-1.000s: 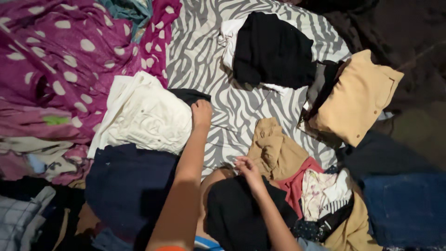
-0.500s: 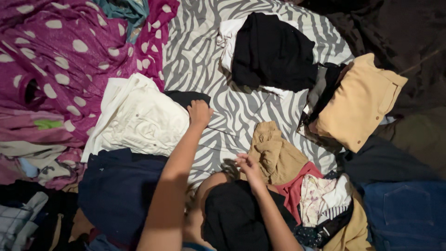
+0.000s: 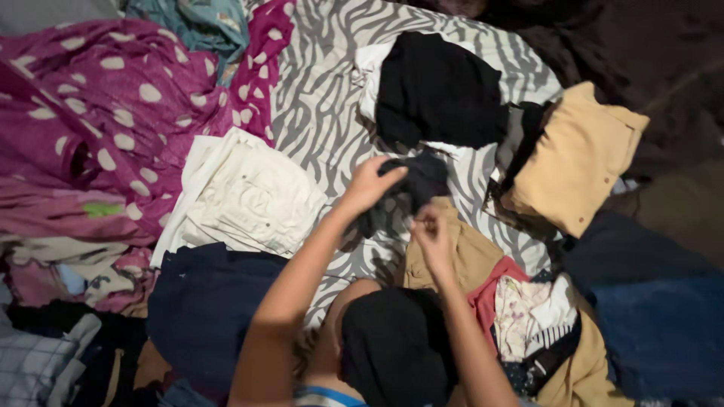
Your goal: The person folds various items of clothing, including shirts, pants, and a patterned top, by hand on a bed. They spread out each item, fold the sides and sleeves inward, and stack the folded clothes together.
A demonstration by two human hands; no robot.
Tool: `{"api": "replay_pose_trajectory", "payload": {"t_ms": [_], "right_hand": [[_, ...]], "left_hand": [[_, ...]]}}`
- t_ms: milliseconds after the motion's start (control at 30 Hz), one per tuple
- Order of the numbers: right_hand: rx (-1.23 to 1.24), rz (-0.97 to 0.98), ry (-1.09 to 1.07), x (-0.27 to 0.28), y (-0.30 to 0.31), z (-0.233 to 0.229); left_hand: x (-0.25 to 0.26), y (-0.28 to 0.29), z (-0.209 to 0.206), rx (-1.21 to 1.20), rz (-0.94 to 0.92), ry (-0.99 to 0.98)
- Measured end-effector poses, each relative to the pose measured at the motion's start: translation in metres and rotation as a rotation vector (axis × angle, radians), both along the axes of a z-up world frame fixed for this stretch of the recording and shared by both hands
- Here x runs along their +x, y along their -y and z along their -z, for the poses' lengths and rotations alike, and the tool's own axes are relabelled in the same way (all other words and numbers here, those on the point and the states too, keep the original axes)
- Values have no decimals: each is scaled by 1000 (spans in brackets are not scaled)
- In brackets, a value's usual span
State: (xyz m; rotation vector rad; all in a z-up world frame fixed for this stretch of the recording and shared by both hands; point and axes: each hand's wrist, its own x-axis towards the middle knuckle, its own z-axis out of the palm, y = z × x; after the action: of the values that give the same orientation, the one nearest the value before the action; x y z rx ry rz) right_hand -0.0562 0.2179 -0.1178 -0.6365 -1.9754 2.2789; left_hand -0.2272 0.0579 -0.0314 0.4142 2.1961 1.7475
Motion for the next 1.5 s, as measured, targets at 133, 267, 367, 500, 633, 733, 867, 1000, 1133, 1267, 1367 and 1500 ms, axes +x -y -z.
{"api": "replay_pose_trajectory", "payload": {"t_ms": [133,267,367,500,633,733,867,1000,1133,1267,1367,1500], "right_hand": [[630,203,-305,-15,-23,-85],[609,323,-220,-8,-44,-128],[842,279,-197,6,-60,-131],[883,276,-361,27,-77,-126],[863,364,-340,45,-107,-104],[591,574,-375,56,-151,-76],[576,757,-370,82,-216,-49],[602,705,-288,113,-243,-13],[744,449,105,133,-220,30],[699,305,453,149,-186,52],[1045,309,102,146,-168,60],[957,104,78,112,-147,69]], "left_hand": [[24,-22,-63,11,189,19],[37,-29,-85,23,385,3],[37,-24,-89,-53,350,-172],[30,3,-89,-258,147,-432],[10,40,-62,-219,-69,-265],[-16,79,-32,85,-365,-273],[-29,147,-5,60,-645,-154],[20,178,35,-374,-446,141],[76,181,128,-810,-169,287],[116,170,193,-1096,34,174],[126,132,197,-1044,144,-20],[136,73,184,-969,117,-151]]}}
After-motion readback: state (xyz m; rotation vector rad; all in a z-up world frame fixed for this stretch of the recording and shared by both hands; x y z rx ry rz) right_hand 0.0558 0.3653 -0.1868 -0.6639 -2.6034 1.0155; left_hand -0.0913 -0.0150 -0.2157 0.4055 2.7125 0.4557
